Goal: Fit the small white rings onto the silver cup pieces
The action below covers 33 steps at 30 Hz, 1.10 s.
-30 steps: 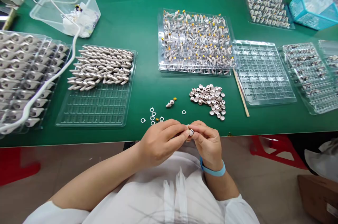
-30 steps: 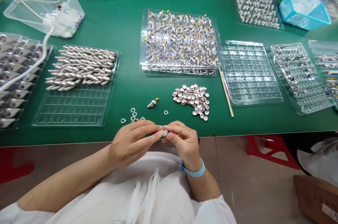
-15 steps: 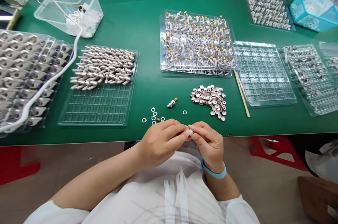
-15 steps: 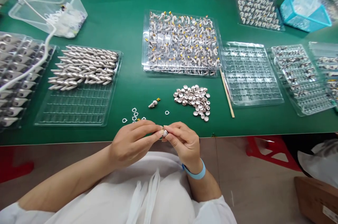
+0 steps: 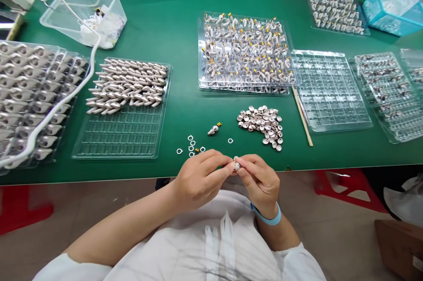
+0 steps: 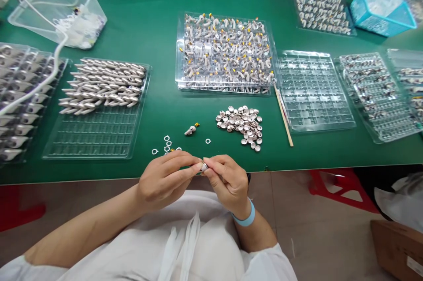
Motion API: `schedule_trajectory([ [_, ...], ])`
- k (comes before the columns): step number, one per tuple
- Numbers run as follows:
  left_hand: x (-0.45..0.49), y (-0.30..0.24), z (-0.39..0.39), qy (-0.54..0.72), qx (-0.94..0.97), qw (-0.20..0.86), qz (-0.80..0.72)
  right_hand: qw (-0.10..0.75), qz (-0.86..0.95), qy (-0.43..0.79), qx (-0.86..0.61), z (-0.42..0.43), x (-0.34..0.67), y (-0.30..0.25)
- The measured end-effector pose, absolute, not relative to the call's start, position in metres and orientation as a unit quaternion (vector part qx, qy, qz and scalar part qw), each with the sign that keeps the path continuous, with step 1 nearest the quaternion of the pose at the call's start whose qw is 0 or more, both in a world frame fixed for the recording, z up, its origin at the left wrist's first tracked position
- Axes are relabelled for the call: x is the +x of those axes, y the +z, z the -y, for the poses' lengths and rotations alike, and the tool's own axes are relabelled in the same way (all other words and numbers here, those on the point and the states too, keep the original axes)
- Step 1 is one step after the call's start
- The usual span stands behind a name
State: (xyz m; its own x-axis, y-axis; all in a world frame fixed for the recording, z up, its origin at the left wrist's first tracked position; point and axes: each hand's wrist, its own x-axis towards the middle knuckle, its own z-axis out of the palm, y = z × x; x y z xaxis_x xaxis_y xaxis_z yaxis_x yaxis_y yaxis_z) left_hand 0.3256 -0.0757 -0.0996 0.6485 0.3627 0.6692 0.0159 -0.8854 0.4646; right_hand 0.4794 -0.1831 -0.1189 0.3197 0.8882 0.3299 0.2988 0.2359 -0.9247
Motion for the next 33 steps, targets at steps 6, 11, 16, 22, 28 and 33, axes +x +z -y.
schedule_trajectory([
  [6,0.3254,-0.0981,0.0760,0.402,0.879,0.232,-0.110,0.588,0.537,0.234,-0.557,0.1820,0.4786,-0.1180],
  [11,0.3246,-0.0990,0.0760,0.397,0.877,0.246,-0.111,0.594,0.533,0.236,-0.554,0.1822,0.4782,-0.1192],
  [16,0.3240,-0.0993,0.0761,0.394,0.876,0.253,-0.114,0.596,0.528,0.242,-0.554,0.1824,0.4779,-0.1202],
  [22,0.3239,-0.0974,0.0761,0.398,0.875,0.255,-0.107,0.598,0.524,0.243,-0.556,0.1828,0.4776,-0.1204],
  [28,0.3250,-0.0975,0.0757,0.399,0.875,0.252,-0.111,0.597,0.524,0.237,-0.559,0.1828,0.4778,-0.1206],
  [33,0.3252,-0.0988,0.0761,0.401,0.875,0.246,-0.115,0.586,0.539,0.205,-0.568,0.1821,0.4778,-0.1192],
])
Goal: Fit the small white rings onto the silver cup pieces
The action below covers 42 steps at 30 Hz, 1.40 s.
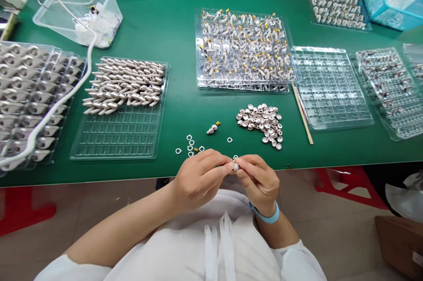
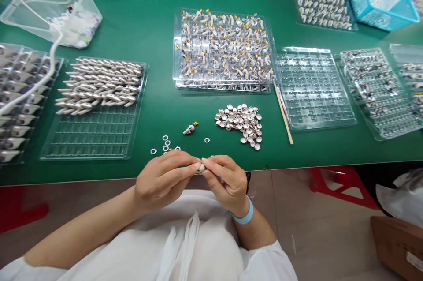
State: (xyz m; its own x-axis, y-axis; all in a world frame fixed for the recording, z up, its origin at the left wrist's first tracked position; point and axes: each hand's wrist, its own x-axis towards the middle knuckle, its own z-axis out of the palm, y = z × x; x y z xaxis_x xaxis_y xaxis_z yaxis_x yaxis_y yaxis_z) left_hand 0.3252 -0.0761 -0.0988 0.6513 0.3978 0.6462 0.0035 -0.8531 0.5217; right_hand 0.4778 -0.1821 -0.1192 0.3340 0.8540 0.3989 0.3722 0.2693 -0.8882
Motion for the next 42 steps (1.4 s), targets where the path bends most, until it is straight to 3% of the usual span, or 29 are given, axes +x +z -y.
schedule_trajectory([
  [13,0.326,-0.104,0.078,0.409,0.876,0.219,-0.129,0.534,0.597,0.082,-0.593,0.184,0.470,-0.119],
  [35,0.332,-0.104,0.080,0.404,0.853,0.273,-0.187,0.507,0.623,0.095,-0.588,0.175,0.477,-0.103],
  [42,0.335,-0.106,0.079,0.426,0.857,0.244,-0.157,0.494,0.632,0.062,-0.594,0.173,0.474,-0.103],
])
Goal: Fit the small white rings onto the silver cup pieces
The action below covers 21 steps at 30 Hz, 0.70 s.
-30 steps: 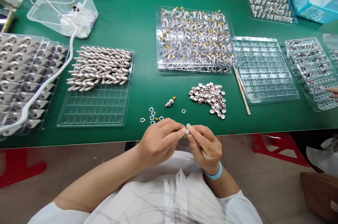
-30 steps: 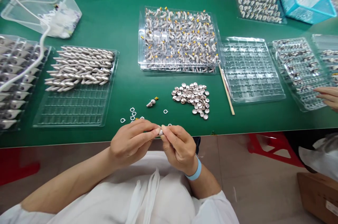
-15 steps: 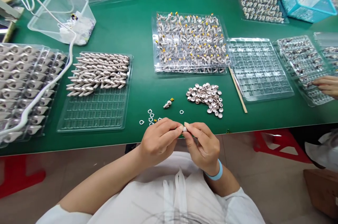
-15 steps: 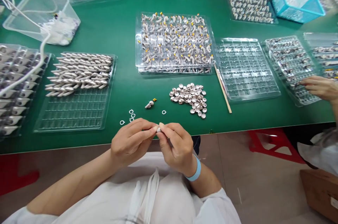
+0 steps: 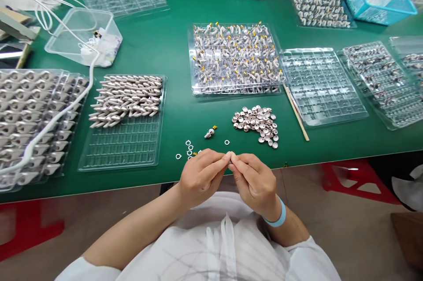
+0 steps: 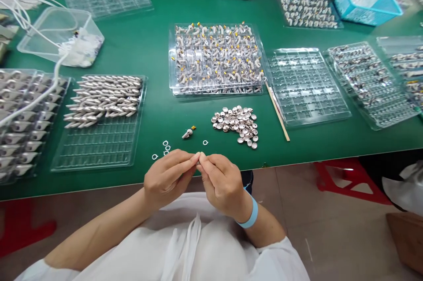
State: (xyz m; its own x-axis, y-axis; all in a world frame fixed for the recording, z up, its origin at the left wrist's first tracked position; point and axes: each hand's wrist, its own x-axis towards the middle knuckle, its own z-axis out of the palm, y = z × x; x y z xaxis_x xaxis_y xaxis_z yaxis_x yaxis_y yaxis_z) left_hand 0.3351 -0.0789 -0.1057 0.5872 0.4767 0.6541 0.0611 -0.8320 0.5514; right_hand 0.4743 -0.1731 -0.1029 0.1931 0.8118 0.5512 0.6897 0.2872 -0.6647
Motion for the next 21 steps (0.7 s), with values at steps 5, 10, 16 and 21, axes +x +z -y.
schedule_trajectory([
  [5,0.336,-0.108,0.074,0.429,0.863,0.234,-0.128,0.514,0.595,0.075,-0.614,0.171,0.470,-0.101],
  [10,0.335,-0.109,0.073,0.425,0.863,0.240,-0.128,0.521,0.573,0.145,-0.616,0.170,0.476,-0.102],
  [16,0.338,-0.110,0.075,0.428,0.864,0.234,-0.126,0.470,0.624,0.155,-0.605,0.169,0.481,-0.106],
  [21,0.338,-0.112,0.077,0.418,0.868,0.222,-0.153,0.471,0.638,0.109,-0.600,0.168,0.479,-0.110],
])
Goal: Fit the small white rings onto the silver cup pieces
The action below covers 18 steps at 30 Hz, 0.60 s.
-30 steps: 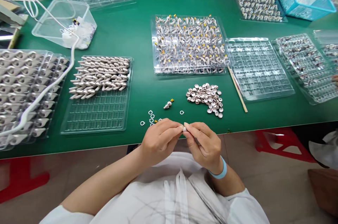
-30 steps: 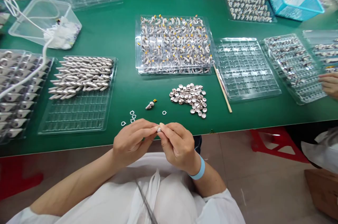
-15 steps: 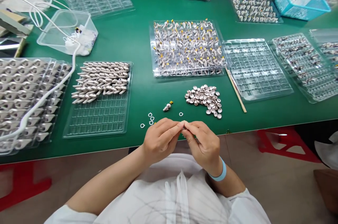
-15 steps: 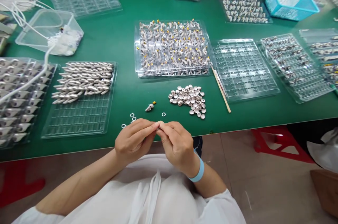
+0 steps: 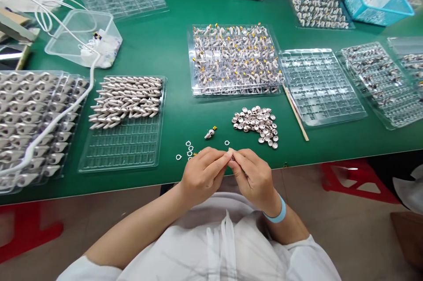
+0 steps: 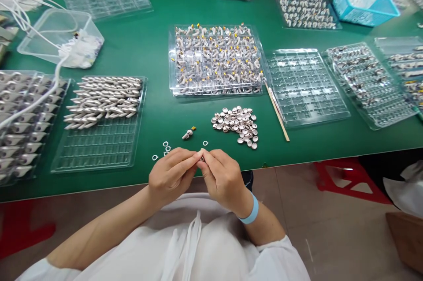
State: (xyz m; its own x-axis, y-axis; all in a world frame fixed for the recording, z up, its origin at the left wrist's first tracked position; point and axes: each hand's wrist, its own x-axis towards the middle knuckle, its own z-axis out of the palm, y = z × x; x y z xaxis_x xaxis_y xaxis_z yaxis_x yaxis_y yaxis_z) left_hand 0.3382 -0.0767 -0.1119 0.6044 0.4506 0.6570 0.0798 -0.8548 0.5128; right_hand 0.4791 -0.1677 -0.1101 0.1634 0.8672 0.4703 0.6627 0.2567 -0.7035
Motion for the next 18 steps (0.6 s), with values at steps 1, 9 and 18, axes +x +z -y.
schedule_trajectory([
  [1,0.3379,-0.1117,0.0769,0.413,0.867,0.232,-0.155,0.471,0.637,0.109,-0.601,0.1676,0.4792,-0.1099],
  [9,0.3339,-0.1082,0.0700,0.414,0.855,0.284,-0.127,0.491,0.634,0.131,-0.582,0.1694,0.4845,-0.1029],
  [18,0.3289,-0.1161,0.0694,0.385,0.893,0.221,-0.071,0.444,0.667,0.141,-0.582,0.1732,0.4844,-0.1086],
])
